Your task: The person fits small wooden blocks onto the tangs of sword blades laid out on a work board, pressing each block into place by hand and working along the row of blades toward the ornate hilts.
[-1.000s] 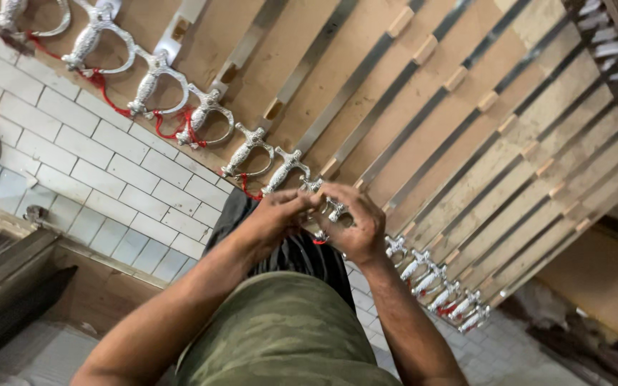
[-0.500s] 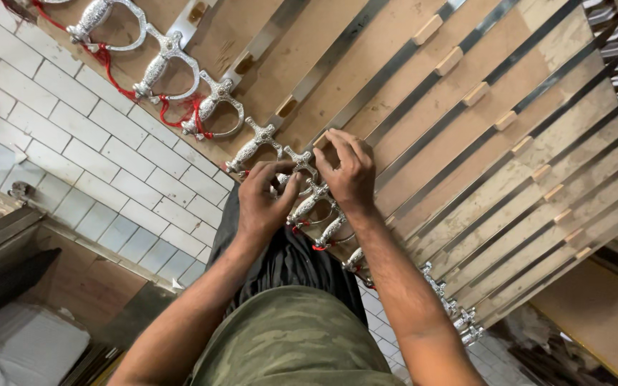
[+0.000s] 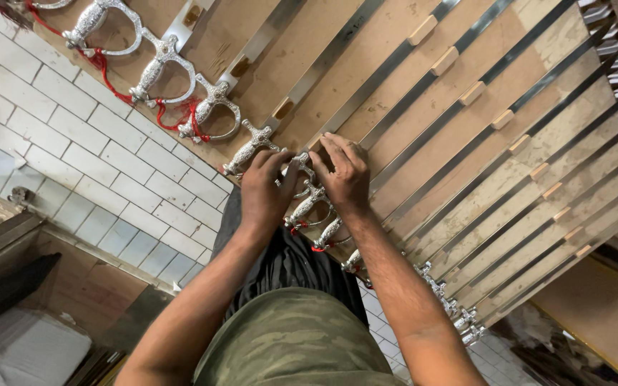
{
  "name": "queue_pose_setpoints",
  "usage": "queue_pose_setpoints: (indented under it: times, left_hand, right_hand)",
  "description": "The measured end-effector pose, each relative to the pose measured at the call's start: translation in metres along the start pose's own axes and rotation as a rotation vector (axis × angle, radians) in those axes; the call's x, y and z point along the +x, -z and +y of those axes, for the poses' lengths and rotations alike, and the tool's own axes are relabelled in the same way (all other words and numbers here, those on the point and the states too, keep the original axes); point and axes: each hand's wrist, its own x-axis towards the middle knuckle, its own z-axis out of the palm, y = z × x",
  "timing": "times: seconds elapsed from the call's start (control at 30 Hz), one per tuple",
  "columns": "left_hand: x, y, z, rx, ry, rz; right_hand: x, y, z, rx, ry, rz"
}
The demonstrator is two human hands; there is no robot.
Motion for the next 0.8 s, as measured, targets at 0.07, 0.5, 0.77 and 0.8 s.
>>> queue_pose_setpoints:
  times: [0.07, 0.5, 0.77, 0.8]
  left_hand:
    - [0.007, -0.011, 0.002, 0.045, -0.020, -0.004]
    - [0.032, -0.039, 0.020, 0.266, 0.054, -0.137]
    - [0.035, -0.042, 0.027, 0.280, 0.055, -0.156]
    - [0.036, -0.042, 0.027, 0.285, 0.064, -0.168]
  right_hand:
    - [-0.001, 0.000, 0.001, 0.001, 0.002, -0.008]
    - [-0.007, 0.033, 0.010, 0.089, -0.254, 0.147]
    - [-0.022, 0.035, 0.002, 0.222, -0.443, 0.151]
    - [-0.018, 0.030, 0.000, 0.226, -0.466, 0.141]
